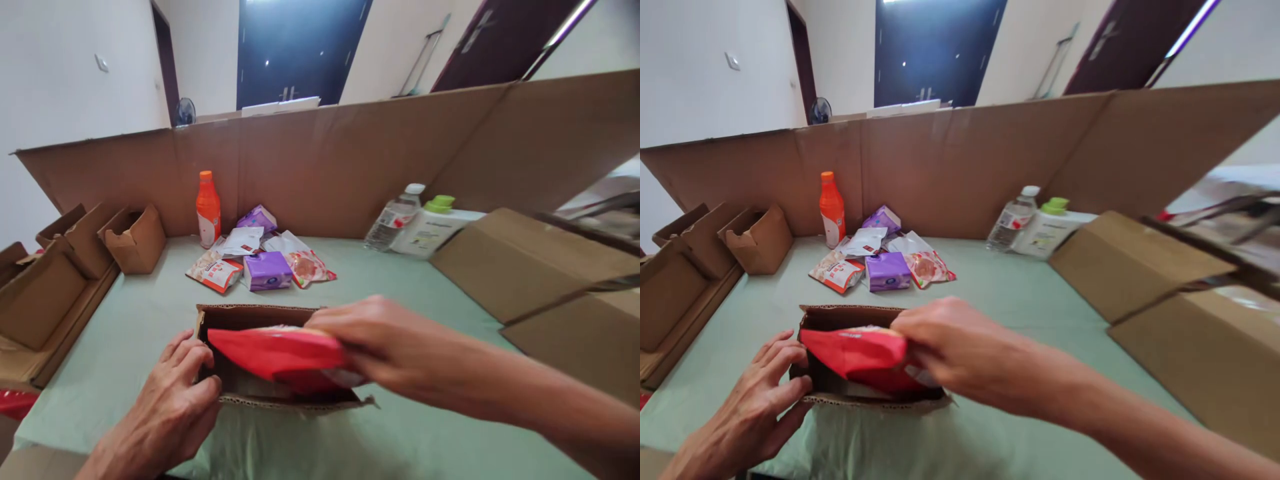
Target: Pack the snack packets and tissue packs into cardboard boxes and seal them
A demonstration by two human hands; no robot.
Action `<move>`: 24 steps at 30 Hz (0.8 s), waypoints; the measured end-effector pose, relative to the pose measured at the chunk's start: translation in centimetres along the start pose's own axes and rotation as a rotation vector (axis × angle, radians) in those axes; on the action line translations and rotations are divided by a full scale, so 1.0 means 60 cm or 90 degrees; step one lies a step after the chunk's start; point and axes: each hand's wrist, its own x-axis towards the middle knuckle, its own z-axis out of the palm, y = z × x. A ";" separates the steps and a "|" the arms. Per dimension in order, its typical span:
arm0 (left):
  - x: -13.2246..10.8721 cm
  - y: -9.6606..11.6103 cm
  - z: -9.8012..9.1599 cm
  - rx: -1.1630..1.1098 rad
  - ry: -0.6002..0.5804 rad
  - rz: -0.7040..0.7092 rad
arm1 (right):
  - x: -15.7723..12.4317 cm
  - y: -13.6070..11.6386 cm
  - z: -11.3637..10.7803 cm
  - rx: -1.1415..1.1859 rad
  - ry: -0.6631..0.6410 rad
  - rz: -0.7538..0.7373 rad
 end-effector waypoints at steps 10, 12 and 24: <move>0.032 0.026 -0.016 -0.011 -0.087 0.012 | 0.127 -0.071 0.083 -0.085 -0.219 -0.075; 0.041 0.023 -0.009 -0.028 -0.144 0.008 | 0.120 -0.064 0.090 -0.035 -0.205 -0.078; 0.034 -0.015 0.097 0.122 0.105 0.148 | 0.250 0.213 0.009 -0.216 0.229 0.084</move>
